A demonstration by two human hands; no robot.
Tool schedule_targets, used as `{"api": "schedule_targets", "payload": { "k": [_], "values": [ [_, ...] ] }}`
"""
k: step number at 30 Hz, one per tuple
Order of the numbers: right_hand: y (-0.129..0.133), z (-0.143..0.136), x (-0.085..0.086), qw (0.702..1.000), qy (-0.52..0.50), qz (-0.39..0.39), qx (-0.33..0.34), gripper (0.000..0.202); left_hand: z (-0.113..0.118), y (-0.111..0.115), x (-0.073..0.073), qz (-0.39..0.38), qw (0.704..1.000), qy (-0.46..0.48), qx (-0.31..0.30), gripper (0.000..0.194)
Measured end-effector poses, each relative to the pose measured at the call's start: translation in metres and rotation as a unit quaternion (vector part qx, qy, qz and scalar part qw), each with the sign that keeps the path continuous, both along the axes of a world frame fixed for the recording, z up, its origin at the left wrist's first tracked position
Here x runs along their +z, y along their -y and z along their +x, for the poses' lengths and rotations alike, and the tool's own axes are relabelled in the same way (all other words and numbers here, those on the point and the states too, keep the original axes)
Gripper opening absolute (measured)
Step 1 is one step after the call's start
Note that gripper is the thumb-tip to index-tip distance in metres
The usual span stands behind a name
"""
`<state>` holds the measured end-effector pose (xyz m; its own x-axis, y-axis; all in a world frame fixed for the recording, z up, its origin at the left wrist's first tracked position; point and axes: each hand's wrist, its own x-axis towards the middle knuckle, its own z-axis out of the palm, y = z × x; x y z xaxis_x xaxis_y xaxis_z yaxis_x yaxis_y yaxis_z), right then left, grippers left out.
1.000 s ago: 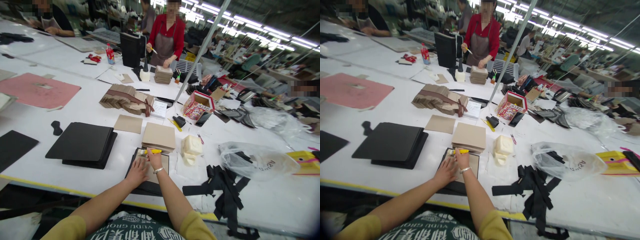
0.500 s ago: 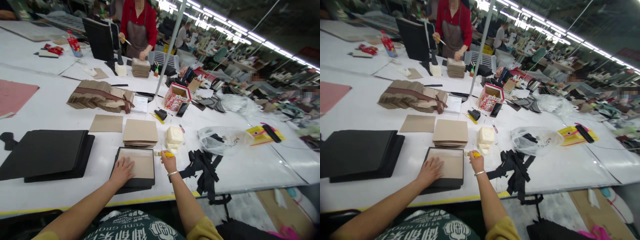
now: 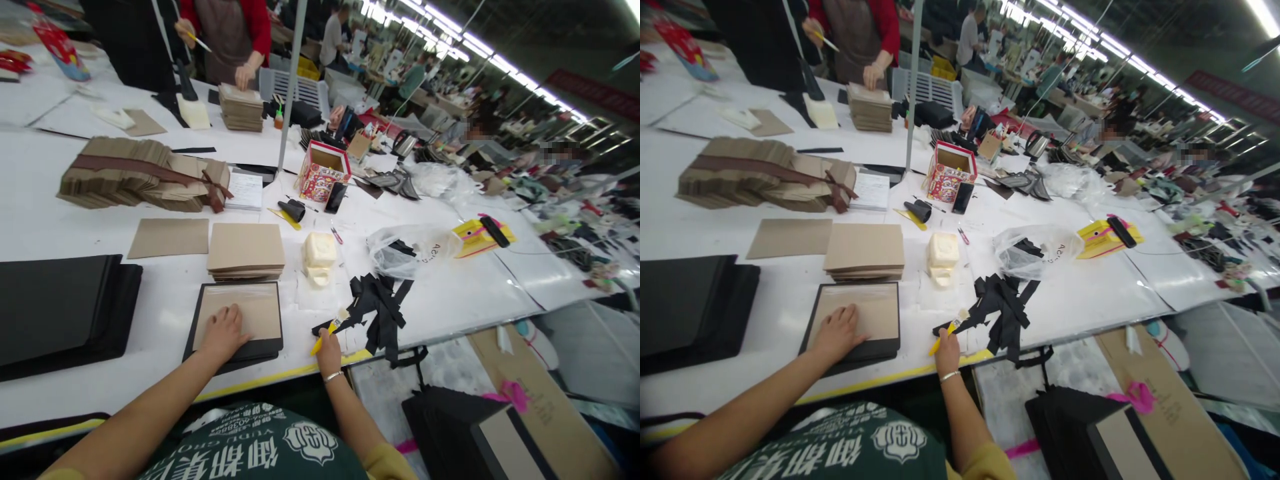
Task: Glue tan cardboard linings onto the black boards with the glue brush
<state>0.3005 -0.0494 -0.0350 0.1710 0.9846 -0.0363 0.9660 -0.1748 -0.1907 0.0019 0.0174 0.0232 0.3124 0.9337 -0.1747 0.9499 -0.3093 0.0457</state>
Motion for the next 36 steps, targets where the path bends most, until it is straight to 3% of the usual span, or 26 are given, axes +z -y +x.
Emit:
{"api": "schedule_targets", "payload": {
  "k": [4,9,12,15,17,19,22,25,30,32,36],
  "values": [
    [-0.006,0.005,0.003,0.998,-0.069,-0.004,-0.014,0.022,-0.003,0.0,0.002,-0.011,1.0,0.011,0.002,0.059],
    [-0.011,0.003,0.027,0.989,-0.124,0.008,-0.075,0.018,-0.009,-0.004,0.001,-0.04,0.998,0.04,0.006,0.059],
    [-0.016,-0.017,0.055,0.975,-0.203,0.061,-0.069,0.018,-0.011,-0.007,0.01,-0.046,0.995,0.078,0.036,0.064],
    [-0.024,-0.05,0.096,0.922,-0.379,0.078,-0.01,0.022,-0.005,-0.007,0.033,-0.025,0.982,0.19,-0.004,0.077],
    [-0.03,-0.072,0.124,0.874,-0.481,0.056,0.02,0.027,0.003,-0.005,0.053,-0.057,0.947,0.308,-0.072,0.084],
    [-0.036,-0.09,0.145,0.843,-0.535,0.038,0.037,0.03,0.011,-0.003,0.07,-0.152,0.891,0.416,-0.098,0.079],
    [-0.048,-0.103,0.159,0.844,-0.531,0.063,0.053,0.028,0.01,-0.002,0.079,-0.342,0.793,0.5,-0.058,0.052],
    [-0.063,-0.103,0.152,0.886,-0.44,0.137,0.055,0.024,-0.012,-0.004,0.065,-0.428,0.726,0.536,0.038,0.033],
    [-0.09,-0.105,0.114,0.934,-0.316,0.162,0.045,0.02,-0.059,-0.018,0.028,-0.366,0.656,0.591,0.295,0.036],
    [-0.1,-0.111,0.095,0.943,-0.295,0.15,0.044,0.021,-0.07,-0.026,0.019,-0.314,0.667,0.578,0.351,0.035],
    [-0.119,-0.124,0.062,0.951,-0.28,0.122,0.049,0.023,-0.076,-0.044,0.007,-0.21,0.738,0.501,0.4,0.031]
  ]
}}
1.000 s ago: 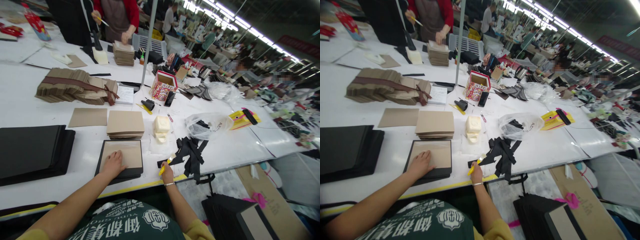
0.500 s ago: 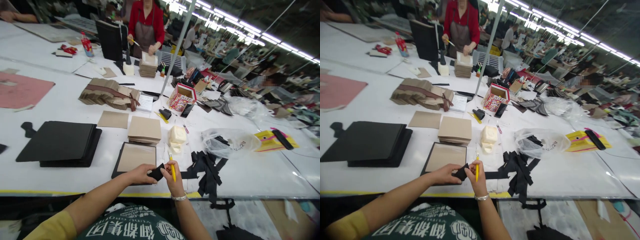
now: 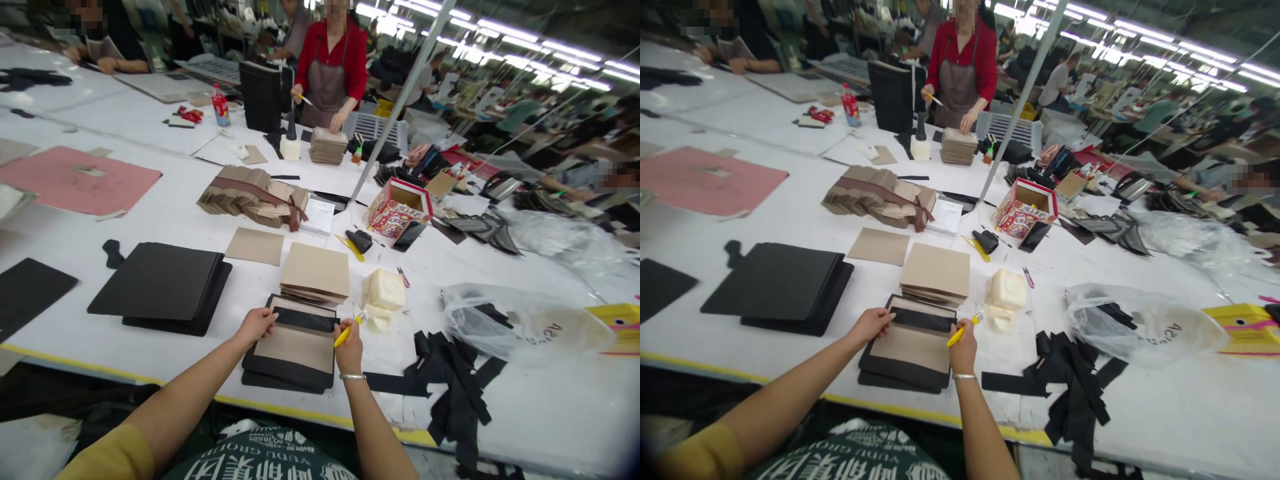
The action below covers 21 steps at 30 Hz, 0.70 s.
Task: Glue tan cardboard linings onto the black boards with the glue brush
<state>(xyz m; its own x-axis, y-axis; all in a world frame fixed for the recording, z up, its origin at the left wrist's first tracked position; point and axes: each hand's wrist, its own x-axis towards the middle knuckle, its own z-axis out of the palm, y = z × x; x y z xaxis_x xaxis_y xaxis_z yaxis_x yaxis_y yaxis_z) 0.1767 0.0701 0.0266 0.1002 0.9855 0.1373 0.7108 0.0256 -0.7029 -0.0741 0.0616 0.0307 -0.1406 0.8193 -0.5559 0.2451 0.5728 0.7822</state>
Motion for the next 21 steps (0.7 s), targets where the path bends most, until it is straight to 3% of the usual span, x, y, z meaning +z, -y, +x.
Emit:
{"api": "schedule_targets", "payload": {
  "k": [4,8,21],
  "values": [
    [-0.016,-0.006,-0.021,1.0,0.017,-0.014,0.002,0.024,-0.003,-0.015,-0.011,0.016,0.995,-0.099,0.021,0.033],
    [-0.025,-0.009,-0.031,0.999,0.03,-0.023,-0.006,0.025,-0.005,-0.025,-0.021,0.038,0.984,-0.176,0.015,0.033],
    [-0.031,-0.012,-0.035,0.998,0.049,-0.038,-0.009,0.021,-0.007,-0.034,-0.027,0.033,0.973,-0.229,-0.016,0.035]
  ]
}}
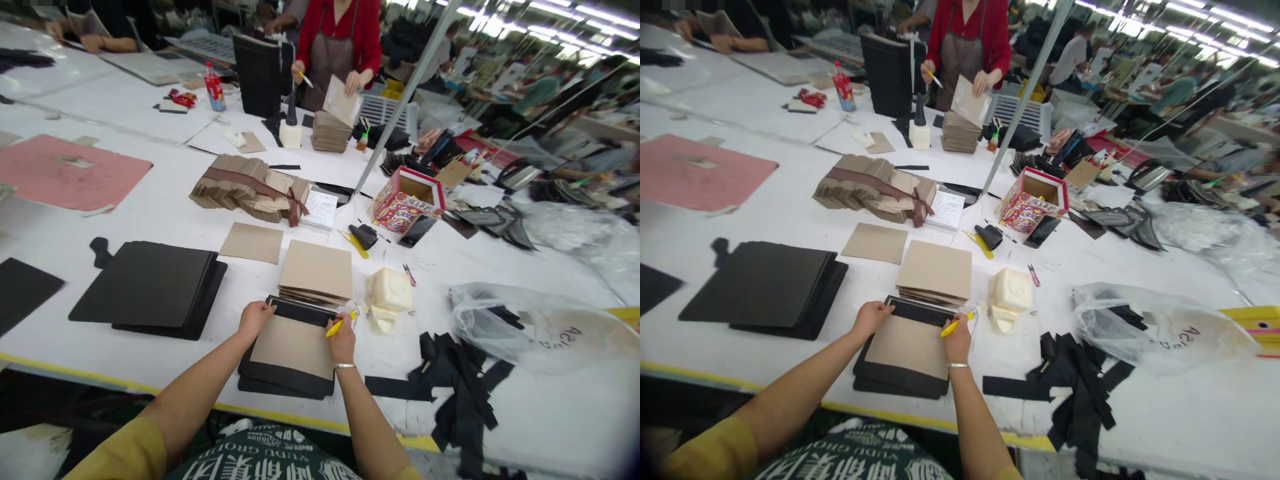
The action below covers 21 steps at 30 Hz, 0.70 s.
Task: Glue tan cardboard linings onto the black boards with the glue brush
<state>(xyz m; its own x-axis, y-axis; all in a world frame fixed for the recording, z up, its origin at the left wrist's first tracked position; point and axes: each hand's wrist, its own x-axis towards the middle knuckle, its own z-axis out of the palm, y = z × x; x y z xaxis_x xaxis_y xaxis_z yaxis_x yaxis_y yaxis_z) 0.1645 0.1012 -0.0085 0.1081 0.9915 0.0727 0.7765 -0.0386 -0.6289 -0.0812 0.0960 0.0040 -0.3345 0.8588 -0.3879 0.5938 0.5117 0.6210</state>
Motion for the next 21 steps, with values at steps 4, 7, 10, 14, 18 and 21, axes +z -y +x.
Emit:
{"api": "schedule_targets", "payload": {
  "k": [4,7,10,14,18,21],
  "values": [
    [0.0,-0.002,0.001,1.0,0.018,-0.005,-0.006,0.019,0.0,0.0,-0.004,-0.019,1.0,-0.013,-0.003,0.038],
    [0.001,-0.002,-0.001,1.0,0.027,-0.01,-0.007,0.019,0.001,-0.001,-0.007,-0.024,1.0,-0.019,-0.003,0.039],
    [0.001,-0.001,-0.003,1.0,0.027,-0.012,-0.007,0.02,0.001,-0.001,-0.007,-0.023,1.0,-0.019,-0.005,0.039],
    [0.0,-0.001,-0.003,1.0,0.027,-0.01,-0.005,0.02,0.002,-0.001,-0.005,-0.028,0.999,-0.023,-0.004,0.039],
    [-0.002,-0.005,-0.001,0.998,0.064,-0.008,0.008,0.02,0.004,-0.002,0.0,-0.022,0.998,-0.046,-0.02,0.038],
    [-0.004,-0.005,0.0,0.996,0.085,-0.008,0.009,0.022,0.002,-0.004,0.004,-0.021,0.997,-0.065,-0.039,0.037]
  ]
}}
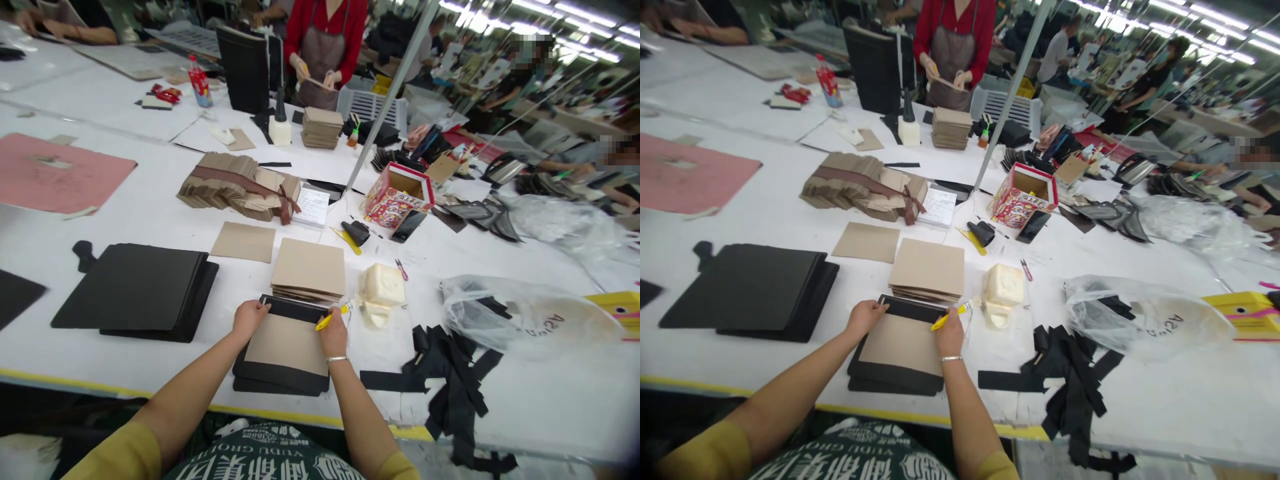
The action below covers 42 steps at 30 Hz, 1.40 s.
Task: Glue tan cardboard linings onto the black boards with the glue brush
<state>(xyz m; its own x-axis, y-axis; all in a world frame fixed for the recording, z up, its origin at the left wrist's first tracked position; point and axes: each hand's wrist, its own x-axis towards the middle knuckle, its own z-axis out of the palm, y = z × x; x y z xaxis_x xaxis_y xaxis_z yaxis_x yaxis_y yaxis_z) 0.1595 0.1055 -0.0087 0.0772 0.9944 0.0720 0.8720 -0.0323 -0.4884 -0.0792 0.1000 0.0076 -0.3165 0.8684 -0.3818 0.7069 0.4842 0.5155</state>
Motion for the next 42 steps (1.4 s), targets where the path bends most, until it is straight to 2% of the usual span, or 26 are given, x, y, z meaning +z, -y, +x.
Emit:
{"api": "schedule_targets", "payload": {
  "k": [3,6,8,10,12,13,15,17,19,21,23,25,27,29,33,37,39,42],
  "values": [
    [0.002,0.008,0.003,0.999,-0.002,0.02,-0.036,0.029,-0.005,0.004,0.004,0.014,0.999,-0.041,0.0,0.036],
    [0.013,0.014,0.007,0.995,-0.028,0.084,-0.035,0.028,-0.003,0.016,0.004,0.145,0.979,-0.133,-0.046,0.036],
    [0.024,0.009,0.007,0.99,-0.046,0.134,0.026,0.023,0.008,0.025,0.001,0.253,0.944,-0.159,-0.141,0.036],
    [0.034,-0.004,0.003,0.98,-0.051,0.161,0.107,0.023,0.023,0.034,-0.005,0.304,0.9,-0.152,-0.273,0.042],
    [0.041,-0.02,-0.004,0.973,-0.033,0.165,0.16,0.025,0.038,0.039,-0.012,0.296,0.868,-0.144,-0.371,0.051],
    [0.043,-0.026,-0.008,0.971,-0.018,0.161,0.173,0.026,0.043,0.041,-0.015,0.28,0.861,-0.142,-0.4,0.056],
    [0.045,-0.029,-0.014,0.975,0.011,0.147,0.166,0.029,0.045,0.043,-0.021,0.247,0.864,-0.144,-0.414,0.063],
    [0.047,-0.02,-0.019,0.982,0.023,0.131,0.132,0.032,0.035,0.045,-0.026,0.226,0.877,-0.148,-0.398,0.065],
    [0.049,-0.005,-0.02,0.989,0.01,0.122,0.087,0.03,0.017,0.048,-0.028,0.215,0.901,-0.148,-0.346,0.065],
    [0.05,0.009,-0.02,0.993,-0.021,0.109,0.046,0.028,-0.001,0.052,-0.027,0.192,0.941,-0.129,-0.246,0.067],
    [0.05,0.017,-0.019,0.995,-0.06,0.074,0.006,0.034,-0.013,0.056,-0.024,0.128,0.982,-0.071,-0.121,0.069],
    [0.05,0.017,-0.016,0.995,-0.094,0.014,-0.021,0.037,-0.016,0.059,-0.02,0.048,0.998,0.028,-0.03,0.065],
    [0.05,0.01,-0.012,0.992,-0.111,-0.046,-0.031,0.036,-0.012,0.063,-0.015,0.006,0.991,0.131,0.011,0.054],
    [0.052,0.003,-0.009,0.99,-0.111,-0.077,-0.025,0.035,-0.007,0.07,-0.012,0.005,0.98,0.194,0.034,0.046],
    [0.058,-0.007,-0.005,0.992,-0.102,-0.068,-0.014,0.033,0.0,0.085,-0.011,0.033,0.971,0.23,0.061,0.046],
    [0.059,-0.007,-0.004,0.994,-0.094,-0.056,-0.003,0.035,-0.002,0.093,-0.005,0.016,0.97,0.227,0.084,0.062],
    [0.058,-0.002,-0.003,0.996,-0.08,-0.022,0.01,0.041,-0.014,0.091,0.009,0.043,0.975,0.196,0.095,0.066],
    [0.058,0.016,-0.002,0.995,-0.062,0.073,0.03,0.054,-0.06,0.084,0.044,0.221,0.963,0.114,0.105,0.052]
  ]
}}
